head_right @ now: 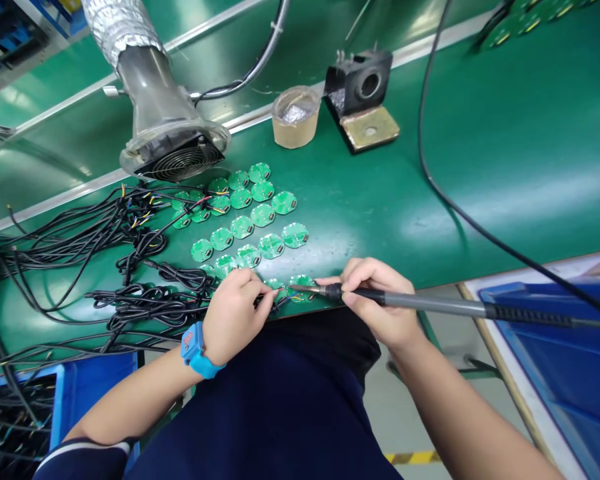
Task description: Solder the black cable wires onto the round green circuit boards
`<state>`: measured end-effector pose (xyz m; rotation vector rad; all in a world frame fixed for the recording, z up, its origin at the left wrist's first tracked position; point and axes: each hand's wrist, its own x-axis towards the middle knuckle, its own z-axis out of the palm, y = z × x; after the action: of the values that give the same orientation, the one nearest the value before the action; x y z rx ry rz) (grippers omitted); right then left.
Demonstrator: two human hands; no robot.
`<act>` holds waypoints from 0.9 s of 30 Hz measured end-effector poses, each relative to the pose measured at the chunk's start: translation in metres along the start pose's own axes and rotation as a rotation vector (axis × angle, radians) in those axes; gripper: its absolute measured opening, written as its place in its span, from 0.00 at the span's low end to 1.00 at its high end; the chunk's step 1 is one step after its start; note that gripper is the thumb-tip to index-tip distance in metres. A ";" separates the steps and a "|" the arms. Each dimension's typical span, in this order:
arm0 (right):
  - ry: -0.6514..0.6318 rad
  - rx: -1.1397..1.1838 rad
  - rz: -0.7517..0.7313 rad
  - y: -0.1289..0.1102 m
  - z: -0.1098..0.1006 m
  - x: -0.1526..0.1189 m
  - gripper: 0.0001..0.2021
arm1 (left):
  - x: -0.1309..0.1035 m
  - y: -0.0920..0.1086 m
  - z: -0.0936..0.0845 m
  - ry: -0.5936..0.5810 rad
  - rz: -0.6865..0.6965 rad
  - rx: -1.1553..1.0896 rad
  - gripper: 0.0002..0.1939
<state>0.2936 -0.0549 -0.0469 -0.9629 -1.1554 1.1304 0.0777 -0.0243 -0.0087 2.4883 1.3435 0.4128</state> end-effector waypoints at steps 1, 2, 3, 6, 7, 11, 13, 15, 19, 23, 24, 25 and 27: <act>-0.014 0.006 0.003 0.000 0.000 0.000 0.03 | 0.000 0.000 -0.001 0.002 0.000 -0.003 0.12; -0.023 0.001 0.002 0.000 0.000 0.000 0.03 | 0.000 0.000 -0.002 0.003 -0.001 -0.006 0.12; -0.032 -0.007 0.000 0.000 0.000 0.000 0.03 | -0.001 0.001 -0.002 0.002 -0.002 -0.009 0.12; -0.062 -0.040 -0.013 0.000 0.002 0.001 0.04 | -0.001 0.001 0.000 0.003 -0.004 -0.012 0.12; -0.070 -0.048 -0.018 0.000 0.002 0.001 0.04 | -0.001 0.001 0.000 0.007 -0.004 -0.012 0.12; -0.059 -0.045 -0.058 0.002 0.003 0.000 0.03 | 0.000 0.001 0.001 0.011 -0.011 -0.014 0.12; -0.056 -0.038 -0.077 0.002 0.003 0.000 0.03 | 0.000 0.001 0.001 0.008 -0.012 -0.018 0.12; -0.066 -0.036 -0.095 0.002 0.004 0.000 0.03 | 0.001 0.002 0.001 0.005 -0.012 -0.025 0.12; -0.089 -0.050 -0.111 0.000 0.005 0.002 0.04 | 0.002 0.002 0.000 -0.002 -0.011 -0.035 0.12; -0.052 0.009 -0.121 0.001 0.003 0.001 0.03 | 0.004 0.002 -0.001 -0.014 -0.016 -0.039 0.12; -0.029 0.030 -0.125 0.001 0.003 0.001 0.03 | 0.004 0.001 -0.001 -0.019 -0.017 -0.041 0.12; -0.009 0.045 -0.129 0.002 0.002 0.001 0.03 | 0.004 0.001 -0.001 -0.024 -0.019 -0.043 0.12; 0.002 0.048 -0.133 0.003 0.002 0.001 0.03 | 0.004 0.001 -0.001 -0.036 -0.021 -0.045 0.12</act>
<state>0.2910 -0.0535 -0.0495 -0.8381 -1.1675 1.0458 0.0802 -0.0213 -0.0065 2.4317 1.3304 0.3876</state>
